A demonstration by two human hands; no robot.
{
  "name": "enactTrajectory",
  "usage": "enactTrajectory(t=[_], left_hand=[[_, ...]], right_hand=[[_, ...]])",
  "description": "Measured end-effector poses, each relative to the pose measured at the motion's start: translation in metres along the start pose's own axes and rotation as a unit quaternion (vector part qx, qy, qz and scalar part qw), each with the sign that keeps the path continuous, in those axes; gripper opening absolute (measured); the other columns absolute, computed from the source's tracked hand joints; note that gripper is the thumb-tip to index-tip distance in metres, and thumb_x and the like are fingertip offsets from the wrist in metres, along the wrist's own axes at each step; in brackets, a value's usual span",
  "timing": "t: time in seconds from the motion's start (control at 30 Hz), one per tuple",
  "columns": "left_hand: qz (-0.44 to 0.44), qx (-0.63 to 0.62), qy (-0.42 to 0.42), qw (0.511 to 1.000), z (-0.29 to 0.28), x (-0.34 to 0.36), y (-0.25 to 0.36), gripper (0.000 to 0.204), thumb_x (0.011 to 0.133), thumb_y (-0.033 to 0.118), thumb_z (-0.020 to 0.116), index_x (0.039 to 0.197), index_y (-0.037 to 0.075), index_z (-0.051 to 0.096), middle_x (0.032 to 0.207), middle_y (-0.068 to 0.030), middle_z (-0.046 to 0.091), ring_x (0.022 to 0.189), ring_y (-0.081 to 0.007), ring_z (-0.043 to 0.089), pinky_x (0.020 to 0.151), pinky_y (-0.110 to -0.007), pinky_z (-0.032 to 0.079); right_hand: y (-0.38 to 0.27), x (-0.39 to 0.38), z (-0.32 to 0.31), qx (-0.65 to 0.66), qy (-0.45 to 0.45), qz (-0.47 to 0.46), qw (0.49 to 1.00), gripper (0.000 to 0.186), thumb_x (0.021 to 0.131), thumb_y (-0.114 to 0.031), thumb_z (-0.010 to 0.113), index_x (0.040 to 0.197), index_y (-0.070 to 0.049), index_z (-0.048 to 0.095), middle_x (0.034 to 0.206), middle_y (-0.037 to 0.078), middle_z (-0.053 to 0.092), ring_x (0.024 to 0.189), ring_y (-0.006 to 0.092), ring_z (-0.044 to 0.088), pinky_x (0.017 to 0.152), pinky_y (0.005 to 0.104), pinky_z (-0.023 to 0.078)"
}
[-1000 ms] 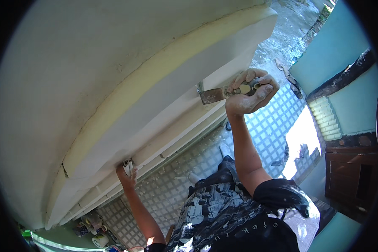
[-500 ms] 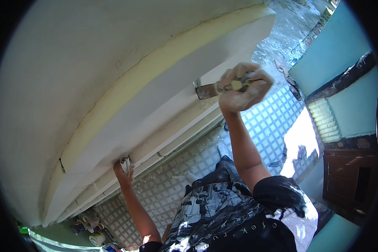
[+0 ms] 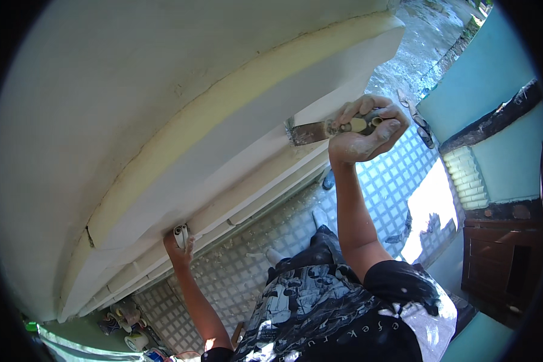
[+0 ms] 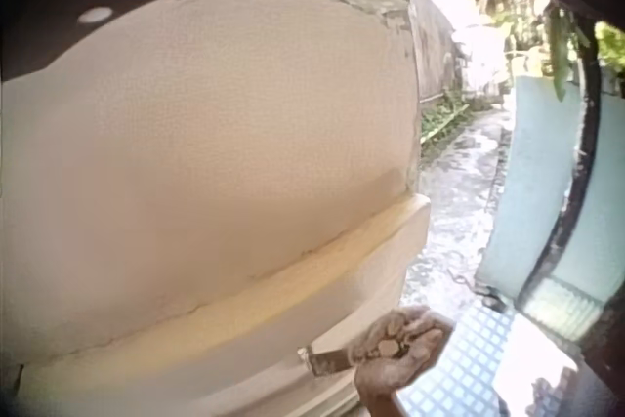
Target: Smoothing and repairing a wall using a putty knife and a sanding block.
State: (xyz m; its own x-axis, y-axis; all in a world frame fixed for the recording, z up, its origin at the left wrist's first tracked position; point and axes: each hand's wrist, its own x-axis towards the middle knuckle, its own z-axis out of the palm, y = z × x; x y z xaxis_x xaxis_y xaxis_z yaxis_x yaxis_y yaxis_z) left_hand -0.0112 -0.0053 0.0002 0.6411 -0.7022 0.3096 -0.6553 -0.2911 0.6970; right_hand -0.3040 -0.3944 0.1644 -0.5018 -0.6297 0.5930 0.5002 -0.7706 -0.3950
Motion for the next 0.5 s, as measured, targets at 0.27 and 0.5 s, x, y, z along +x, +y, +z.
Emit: enactTrajectory(t=[0.27, 0.5], left_hand=[[0.050, 0.038, -0.012, 0.998, 0.000, 0.011, 0.047, 0.047, 0.079, 0.050, 0.065, 0.084, 0.004, 0.062, 0.073, -0.0086, 0.063, 0.069, -0.0268, 0.060, 0.069, -0.038, 0.046], [-0.007, -0.006, -0.001, 1.000, -0.006, -0.004, -0.005, 0.038, 0.077, 0.040, 0.071, 0.085, 0.004, 0.064, 0.075, -0.0092, 0.064, 0.073, -0.0274, 0.061, 0.072, -0.039, 0.046]], right_hand=[[-0.001, 0.005, -0.009, -0.005, -0.024, -0.008, 1.000, 0.030, 0.103, -0.037, 0.032, 0.095, -0.008, 0.033, 0.078, 0.011, 0.044, 0.043, 0.0121, 0.044, 0.033, 0.0232, 0.038], [0.004, -0.004, 0.006, 0.001, -0.034, 0.003, 0.999, 0.028, 0.103, -0.036, 0.035, 0.094, -0.009, 0.034, 0.075, 0.009, 0.046, 0.043, 0.0119, 0.045, 0.033, 0.0221, 0.038]])
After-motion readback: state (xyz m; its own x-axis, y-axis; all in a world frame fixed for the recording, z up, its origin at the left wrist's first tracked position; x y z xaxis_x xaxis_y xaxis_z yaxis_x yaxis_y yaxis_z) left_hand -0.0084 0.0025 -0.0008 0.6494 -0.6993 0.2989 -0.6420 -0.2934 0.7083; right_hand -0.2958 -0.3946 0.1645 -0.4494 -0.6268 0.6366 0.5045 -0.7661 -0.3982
